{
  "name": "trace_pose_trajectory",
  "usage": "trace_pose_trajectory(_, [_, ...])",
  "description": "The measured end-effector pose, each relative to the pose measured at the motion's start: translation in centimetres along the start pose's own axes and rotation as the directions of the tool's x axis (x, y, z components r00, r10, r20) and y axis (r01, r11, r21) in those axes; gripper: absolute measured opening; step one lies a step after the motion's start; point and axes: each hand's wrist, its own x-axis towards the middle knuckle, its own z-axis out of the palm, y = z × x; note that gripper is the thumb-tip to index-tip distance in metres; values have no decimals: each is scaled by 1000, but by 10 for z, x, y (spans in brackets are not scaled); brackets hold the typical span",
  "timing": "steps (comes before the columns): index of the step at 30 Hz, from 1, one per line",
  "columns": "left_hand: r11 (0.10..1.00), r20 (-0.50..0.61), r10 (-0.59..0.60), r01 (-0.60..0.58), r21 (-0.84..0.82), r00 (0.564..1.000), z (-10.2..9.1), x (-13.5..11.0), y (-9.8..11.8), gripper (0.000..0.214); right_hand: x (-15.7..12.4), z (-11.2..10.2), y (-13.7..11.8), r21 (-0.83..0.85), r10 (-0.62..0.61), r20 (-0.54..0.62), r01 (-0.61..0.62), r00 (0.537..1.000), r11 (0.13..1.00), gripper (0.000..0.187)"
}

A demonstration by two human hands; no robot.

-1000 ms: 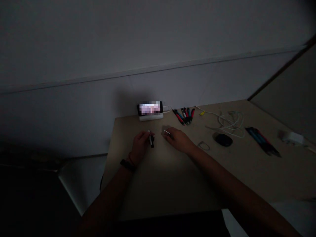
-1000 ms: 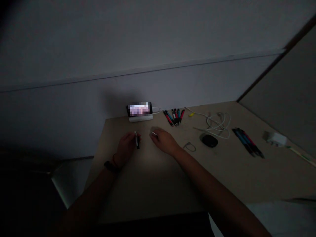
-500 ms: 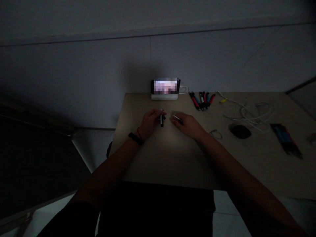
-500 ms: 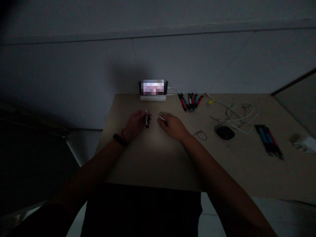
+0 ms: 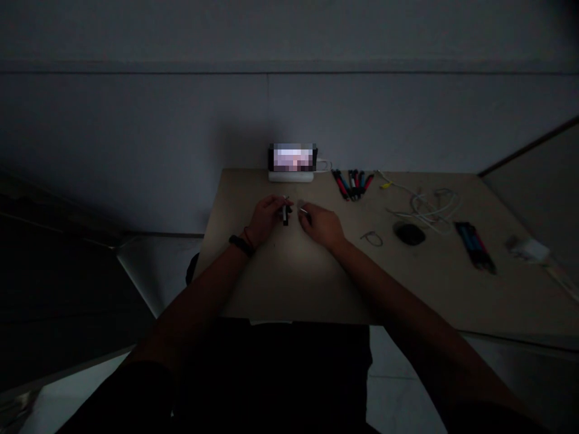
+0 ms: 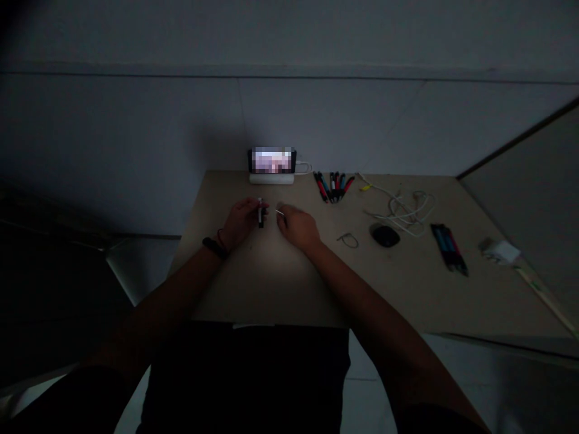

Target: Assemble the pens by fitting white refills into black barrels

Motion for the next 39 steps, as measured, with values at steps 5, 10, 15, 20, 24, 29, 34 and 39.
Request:
trace_pose_trajectory(5, [1000, -25, 3, -3, 23, 1000, 0, 1, 0, 25, 0, 2, -2, -31, -14, -10, 14, 1000, 999, 37])
trace_pose_trajectory(10, [998, -50, 25, -22, 57, 998, 2, -1, 0, 28, -2, 1, -5, -73, 10, -21, -11, 1000, 997, 35])
trace_pose_trajectory(15, [993, -14, 76, -74, 96, 997, 1, -1, -3, 28, -3, 0, -6, -84, 24, -28, -27, 999, 996, 34])
trace_pose_trajectory(20, [993, 7, 67, -67, 94, 998, 0, 1, -5, 26, -2, 1, -5, -80, 22, -27, -25, 999, 996, 34])
trace_pose_trajectory(24, [993, 47, 50, -54, 101, 998, 0, 3, -6, 25, -1, 2, -3, -56, 28, -19, -29, 999, 998, 34])
trace_pose_trajectory(29, [988, 68, 48, -57, 146, 997, -1, 4, -10, 25, -2, 4, 0, 1, -3, -54, 4, 999, 1000, 34])
trace_pose_trajectory(34, [979, 89, 69, -85, 185, 994, -1, 4, -11, 25, -3, 5, 1, 77, -68, -120, 77, 990, 994, 31])
trace_pose_trajectory(39, [974, 79, 87, -102, 203, 993, 0, 5, -13, 26, -1, 8, 5, 92, -142, -153, 158, 978, 983, 24])
